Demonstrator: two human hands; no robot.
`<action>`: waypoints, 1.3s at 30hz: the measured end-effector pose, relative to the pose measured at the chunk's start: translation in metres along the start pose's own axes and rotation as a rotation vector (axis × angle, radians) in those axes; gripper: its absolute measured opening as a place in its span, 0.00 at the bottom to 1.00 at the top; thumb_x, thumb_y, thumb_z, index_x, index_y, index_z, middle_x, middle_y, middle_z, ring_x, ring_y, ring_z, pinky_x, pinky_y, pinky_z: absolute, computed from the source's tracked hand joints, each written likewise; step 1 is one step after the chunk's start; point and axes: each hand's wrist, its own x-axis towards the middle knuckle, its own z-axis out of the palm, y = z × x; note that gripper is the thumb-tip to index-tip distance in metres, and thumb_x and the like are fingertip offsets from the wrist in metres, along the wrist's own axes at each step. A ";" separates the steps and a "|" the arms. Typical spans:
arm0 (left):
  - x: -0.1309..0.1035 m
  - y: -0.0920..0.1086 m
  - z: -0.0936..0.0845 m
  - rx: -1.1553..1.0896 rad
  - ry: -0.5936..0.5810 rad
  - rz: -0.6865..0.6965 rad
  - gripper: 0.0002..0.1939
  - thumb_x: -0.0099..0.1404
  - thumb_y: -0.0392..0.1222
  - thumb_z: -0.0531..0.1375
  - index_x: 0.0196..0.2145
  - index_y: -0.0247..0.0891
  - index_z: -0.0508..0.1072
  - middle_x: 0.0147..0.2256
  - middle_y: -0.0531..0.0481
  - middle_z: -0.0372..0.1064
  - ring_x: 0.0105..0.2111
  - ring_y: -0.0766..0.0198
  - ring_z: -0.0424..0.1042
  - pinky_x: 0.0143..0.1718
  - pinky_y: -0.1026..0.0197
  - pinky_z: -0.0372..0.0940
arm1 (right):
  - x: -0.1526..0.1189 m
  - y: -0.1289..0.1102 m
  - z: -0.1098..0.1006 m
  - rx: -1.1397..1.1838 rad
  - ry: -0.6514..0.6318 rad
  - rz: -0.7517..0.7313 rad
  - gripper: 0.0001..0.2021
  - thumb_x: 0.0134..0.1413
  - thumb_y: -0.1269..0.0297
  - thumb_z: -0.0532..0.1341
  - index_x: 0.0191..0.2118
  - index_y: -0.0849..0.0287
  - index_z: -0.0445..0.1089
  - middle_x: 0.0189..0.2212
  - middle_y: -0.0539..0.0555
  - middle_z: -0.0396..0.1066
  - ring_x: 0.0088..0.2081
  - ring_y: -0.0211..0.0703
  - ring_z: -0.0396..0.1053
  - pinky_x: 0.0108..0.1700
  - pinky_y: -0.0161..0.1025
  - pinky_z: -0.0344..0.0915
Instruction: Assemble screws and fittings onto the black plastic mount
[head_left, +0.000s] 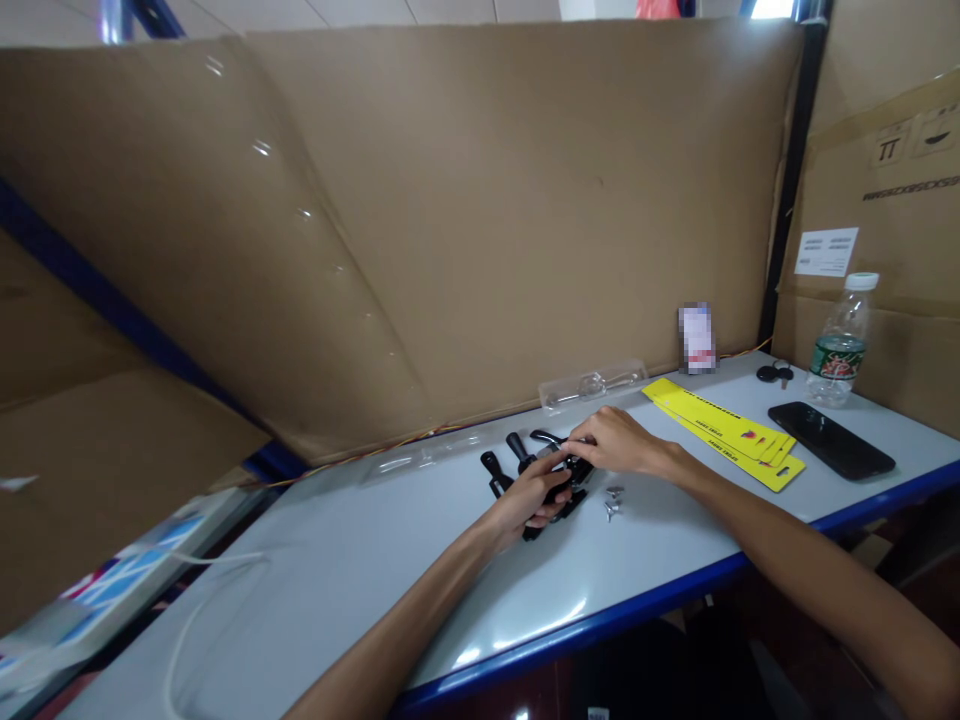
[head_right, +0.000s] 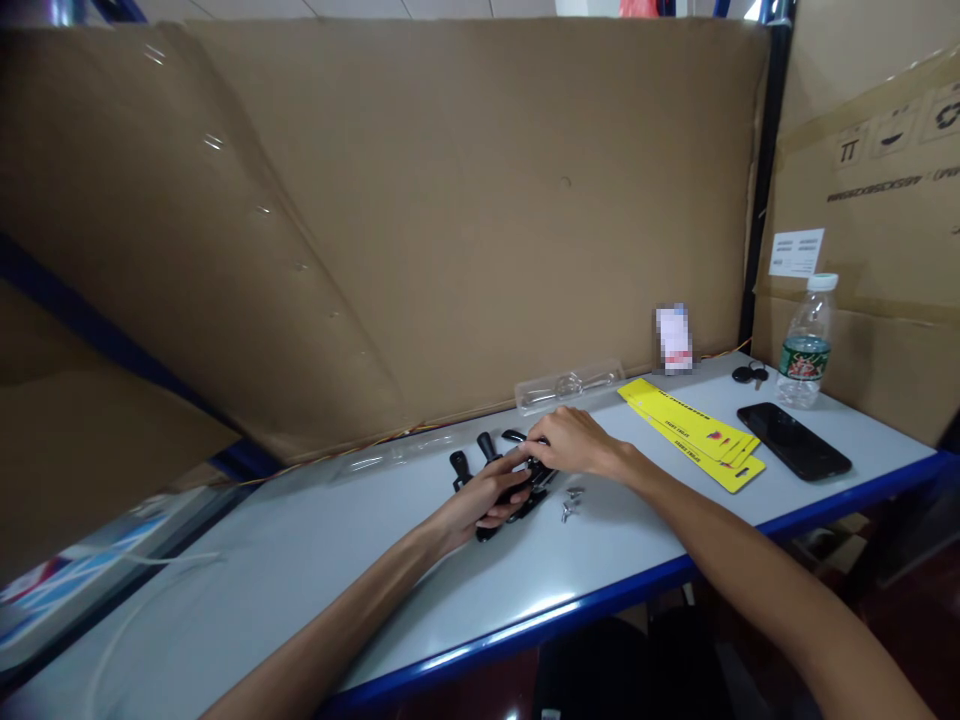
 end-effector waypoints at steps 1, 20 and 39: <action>0.000 0.000 0.000 0.002 -0.001 -0.005 0.28 0.65 0.44 0.59 0.61 0.41 0.59 0.21 0.61 0.55 0.13 0.76 0.47 0.15 0.70 0.33 | 0.000 0.000 -0.001 -0.013 0.023 0.010 0.16 0.66 0.60 0.56 0.33 0.56 0.79 0.27 0.52 0.76 0.26 0.35 0.63 0.30 0.35 0.48; -0.002 0.004 0.003 0.026 0.007 -0.020 0.26 0.65 0.44 0.59 0.59 0.41 0.60 0.21 0.62 0.55 0.13 0.76 0.45 0.15 0.70 0.33 | 0.003 0.000 0.008 0.001 0.066 0.089 0.20 0.68 0.56 0.54 0.31 0.58 0.79 0.24 0.50 0.72 0.25 0.35 0.58 0.29 0.35 0.45; -0.002 0.003 0.002 0.031 0.000 -0.013 0.25 0.64 0.44 0.59 0.58 0.42 0.61 0.21 0.62 0.55 0.13 0.76 0.45 0.14 0.72 0.34 | 0.001 -0.003 0.009 -0.111 0.018 0.136 0.23 0.68 0.52 0.54 0.31 0.58 0.80 0.26 0.56 0.76 0.25 0.37 0.63 0.28 0.37 0.46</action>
